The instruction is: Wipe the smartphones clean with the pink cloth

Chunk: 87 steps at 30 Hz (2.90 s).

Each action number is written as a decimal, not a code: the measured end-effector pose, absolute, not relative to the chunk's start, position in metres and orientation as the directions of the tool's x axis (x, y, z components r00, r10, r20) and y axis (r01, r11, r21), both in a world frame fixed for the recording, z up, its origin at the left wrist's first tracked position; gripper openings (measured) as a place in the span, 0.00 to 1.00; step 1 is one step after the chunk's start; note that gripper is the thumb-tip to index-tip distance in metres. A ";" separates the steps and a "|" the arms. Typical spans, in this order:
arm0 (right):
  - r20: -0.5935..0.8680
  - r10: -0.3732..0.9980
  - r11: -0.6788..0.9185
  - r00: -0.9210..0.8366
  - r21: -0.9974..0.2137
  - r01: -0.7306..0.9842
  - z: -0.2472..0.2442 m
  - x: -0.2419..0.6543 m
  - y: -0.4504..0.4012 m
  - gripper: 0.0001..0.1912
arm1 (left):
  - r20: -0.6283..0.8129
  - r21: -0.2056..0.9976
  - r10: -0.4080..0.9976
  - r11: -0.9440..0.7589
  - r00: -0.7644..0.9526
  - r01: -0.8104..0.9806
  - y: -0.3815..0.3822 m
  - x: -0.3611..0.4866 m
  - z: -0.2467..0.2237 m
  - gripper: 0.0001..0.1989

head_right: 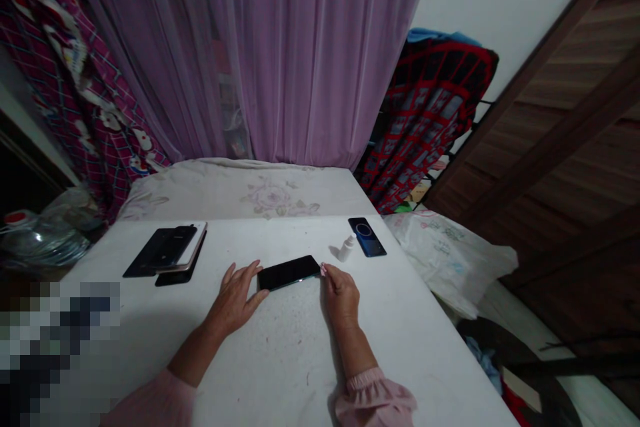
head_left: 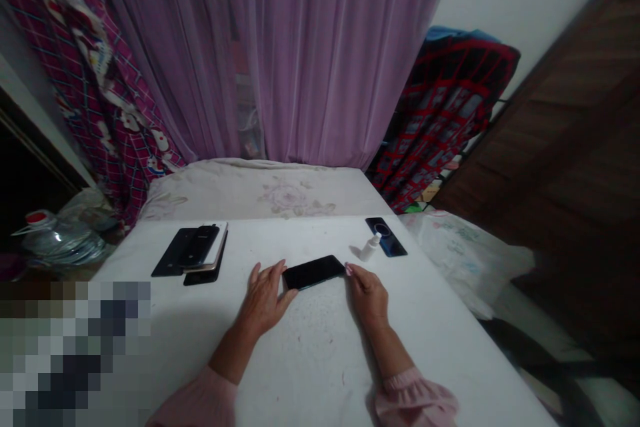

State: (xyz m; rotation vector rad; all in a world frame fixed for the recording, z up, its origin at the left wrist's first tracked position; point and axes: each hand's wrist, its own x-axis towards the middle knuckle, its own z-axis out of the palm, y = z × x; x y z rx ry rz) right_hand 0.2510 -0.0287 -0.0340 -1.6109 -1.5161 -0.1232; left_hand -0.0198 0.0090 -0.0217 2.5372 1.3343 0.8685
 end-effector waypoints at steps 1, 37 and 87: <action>0.578 0.759 0.107 0.298 -0.563 0.820 -0.034 0.251 -0.029 0.17 | 0.420 0.378 0.795 -0.591 0.437 0.713 0.008 -0.020 -0.021 0.30; 0.481 0.743 0.116 0.466 -0.778 0.618 -0.020 0.236 -0.013 0.18 | 0.476 0.240 0.776 -0.567 0.414 0.788 0.004 -0.019 -0.019 0.33; 0.555 0.821 0.349 -0.135 -0.300 0.888 0.022 0.169 0.002 0.10 | 0.495 0.211 0.738 -0.615 0.459 0.760 0.003 -0.016 -0.020 0.36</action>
